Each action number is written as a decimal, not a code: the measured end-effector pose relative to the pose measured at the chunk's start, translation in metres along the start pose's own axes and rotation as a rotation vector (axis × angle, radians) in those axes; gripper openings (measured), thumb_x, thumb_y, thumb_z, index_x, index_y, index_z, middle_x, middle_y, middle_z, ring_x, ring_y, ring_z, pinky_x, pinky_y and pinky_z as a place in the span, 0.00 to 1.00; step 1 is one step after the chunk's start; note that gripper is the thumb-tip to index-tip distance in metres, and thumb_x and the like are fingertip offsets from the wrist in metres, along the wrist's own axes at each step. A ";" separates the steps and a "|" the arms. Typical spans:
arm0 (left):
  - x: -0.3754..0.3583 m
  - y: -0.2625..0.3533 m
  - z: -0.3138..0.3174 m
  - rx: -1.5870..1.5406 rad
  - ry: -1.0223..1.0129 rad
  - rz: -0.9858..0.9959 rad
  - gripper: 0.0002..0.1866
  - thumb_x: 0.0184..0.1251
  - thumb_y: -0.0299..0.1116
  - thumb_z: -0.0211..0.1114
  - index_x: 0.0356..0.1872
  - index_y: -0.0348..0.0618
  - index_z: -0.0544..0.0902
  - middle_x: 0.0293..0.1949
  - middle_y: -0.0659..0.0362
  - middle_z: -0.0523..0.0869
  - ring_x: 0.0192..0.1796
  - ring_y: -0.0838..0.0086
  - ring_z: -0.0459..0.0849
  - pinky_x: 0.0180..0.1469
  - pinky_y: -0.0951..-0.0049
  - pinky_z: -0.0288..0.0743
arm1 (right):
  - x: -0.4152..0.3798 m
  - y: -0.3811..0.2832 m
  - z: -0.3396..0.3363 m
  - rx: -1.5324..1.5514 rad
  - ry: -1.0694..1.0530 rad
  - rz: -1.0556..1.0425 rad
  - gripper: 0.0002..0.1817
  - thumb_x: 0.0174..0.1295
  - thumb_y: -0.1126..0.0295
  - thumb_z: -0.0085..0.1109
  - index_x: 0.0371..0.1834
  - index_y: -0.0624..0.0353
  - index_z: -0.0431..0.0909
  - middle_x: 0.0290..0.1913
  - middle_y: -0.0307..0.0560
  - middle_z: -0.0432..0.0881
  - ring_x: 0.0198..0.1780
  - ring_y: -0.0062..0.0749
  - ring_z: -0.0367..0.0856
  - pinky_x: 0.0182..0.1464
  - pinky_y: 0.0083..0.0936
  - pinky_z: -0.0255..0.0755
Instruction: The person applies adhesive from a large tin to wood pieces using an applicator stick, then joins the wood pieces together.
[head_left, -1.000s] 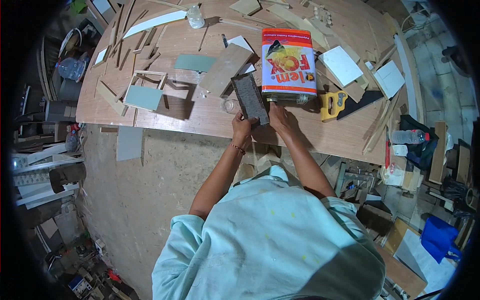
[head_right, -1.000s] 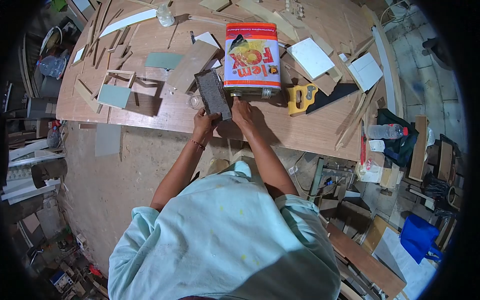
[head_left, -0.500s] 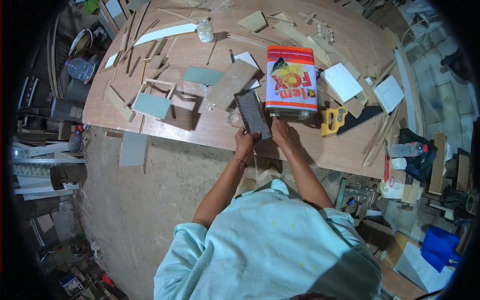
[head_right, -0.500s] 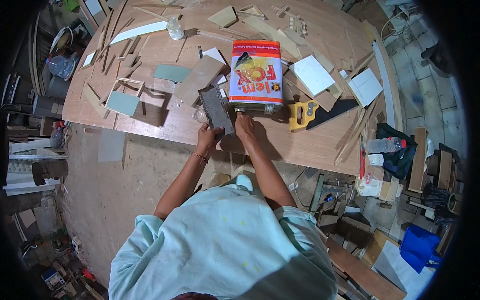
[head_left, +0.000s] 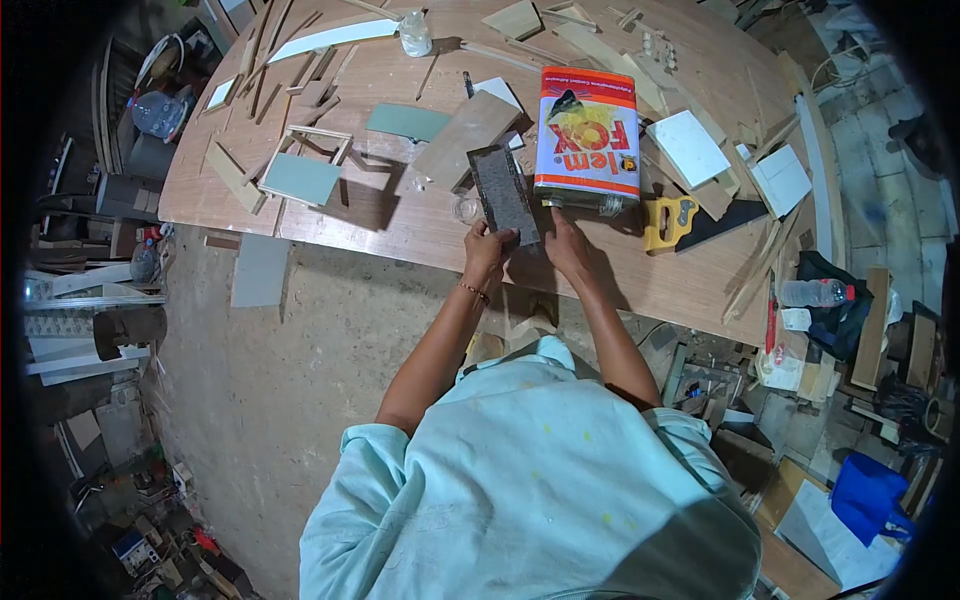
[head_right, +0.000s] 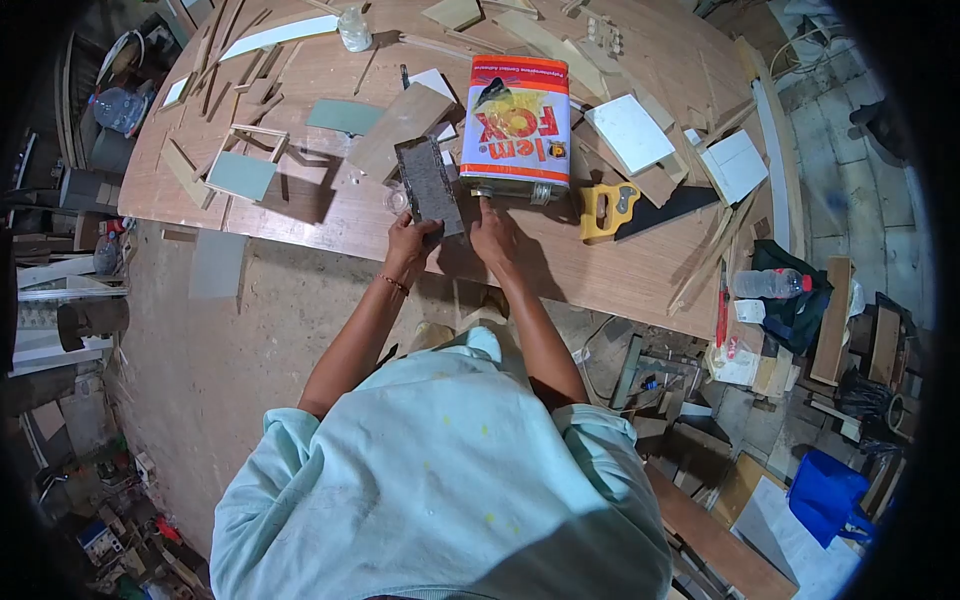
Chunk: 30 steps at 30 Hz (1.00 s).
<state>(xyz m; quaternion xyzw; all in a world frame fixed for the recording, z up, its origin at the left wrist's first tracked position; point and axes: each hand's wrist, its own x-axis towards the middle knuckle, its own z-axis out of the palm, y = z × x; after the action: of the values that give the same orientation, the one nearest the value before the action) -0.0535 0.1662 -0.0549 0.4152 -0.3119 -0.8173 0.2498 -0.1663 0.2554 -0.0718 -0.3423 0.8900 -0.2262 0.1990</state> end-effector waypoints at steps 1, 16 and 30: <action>-0.001 0.000 0.001 -0.003 0.001 -0.002 0.12 0.50 0.16 0.57 0.38 0.39 0.72 0.32 0.55 0.80 0.32 0.69 0.81 0.33 0.72 0.78 | 0.001 0.006 0.004 0.008 0.075 -0.045 0.27 0.53 0.75 0.46 0.61 0.57 0.61 0.31 0.55 0.78 0.36 0.42 0.78 0.35 0.38 0.72; -0.013 0.016 0.011 -0.111 -0.051 -0.047 0.14 0.48 0.14 0.57 0.37 0.38 0.72 0.31 0.55 0.81 0.30 0.70 0.81 0.32 0.73 0.79 | -0.026 -0.031 -0.078 1.993 -0.859 0.036 0.20 0.59 0.69 0.41 0.55 0.58 0.66 0.18 0.33 0.63 0.12 0.12 0.53 0.15 0.10 0.49; -0.080 0.109 -0.010 -0.081 0.004 0.264 0.13 0.49 0.18 0.59 0.39 0.39 0.74 0.33 0.57 0.81 0.31 0.74 0.81 0.32 0.74 0.80 | -0.026 -0.112 -0.076 0.642 -0.071 -0.684 0.20 0.48 0.78 0.37 0.44 0.58 0.74 0.35 0.45 0.73 0.36 0.29 0.69 0.44 0.24 0.65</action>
<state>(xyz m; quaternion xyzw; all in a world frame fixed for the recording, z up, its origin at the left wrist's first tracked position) 0.0139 0.1420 0.0606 0.3619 -0.3302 -0.7882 0.3725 -0.1291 0.2194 0.0563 -0.5444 0.6038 -0.5308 0.2392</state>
